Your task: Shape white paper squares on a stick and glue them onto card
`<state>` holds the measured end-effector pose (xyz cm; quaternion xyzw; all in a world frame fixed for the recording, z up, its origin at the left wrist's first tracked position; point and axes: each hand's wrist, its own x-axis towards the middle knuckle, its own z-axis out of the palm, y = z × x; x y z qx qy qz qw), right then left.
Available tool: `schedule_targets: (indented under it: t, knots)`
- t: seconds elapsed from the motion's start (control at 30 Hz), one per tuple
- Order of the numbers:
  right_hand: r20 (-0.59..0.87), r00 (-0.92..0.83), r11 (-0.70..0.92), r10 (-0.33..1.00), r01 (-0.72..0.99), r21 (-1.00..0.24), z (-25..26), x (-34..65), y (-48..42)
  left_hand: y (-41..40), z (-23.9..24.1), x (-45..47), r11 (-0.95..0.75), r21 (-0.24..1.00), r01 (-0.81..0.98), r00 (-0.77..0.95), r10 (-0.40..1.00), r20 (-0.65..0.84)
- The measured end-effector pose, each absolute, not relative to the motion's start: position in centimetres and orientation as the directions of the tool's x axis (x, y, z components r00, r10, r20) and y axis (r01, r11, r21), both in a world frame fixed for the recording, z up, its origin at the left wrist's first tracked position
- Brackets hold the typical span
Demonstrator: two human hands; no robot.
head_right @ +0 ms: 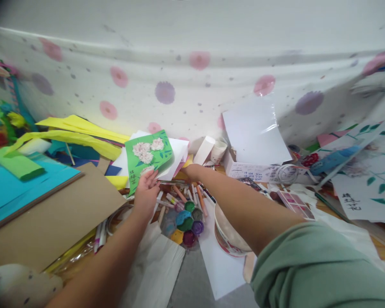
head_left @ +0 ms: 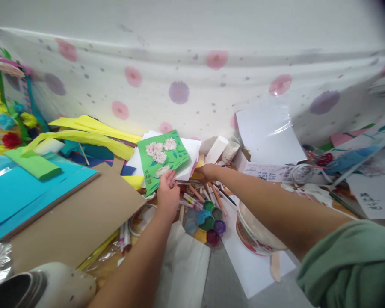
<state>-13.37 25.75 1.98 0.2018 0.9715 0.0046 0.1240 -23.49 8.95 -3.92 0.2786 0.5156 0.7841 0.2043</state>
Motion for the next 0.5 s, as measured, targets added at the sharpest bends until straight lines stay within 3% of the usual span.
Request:
schedule_targets:
  t: [0.5]
  knots:
    - [-0.312,-0.879,0.933,0.360,0.347,0.098,3.3,-13.6,27.4,8.8,-3.6,-23.2,-0.378,0.926,-0.022,-0.764,0.604,0.228]
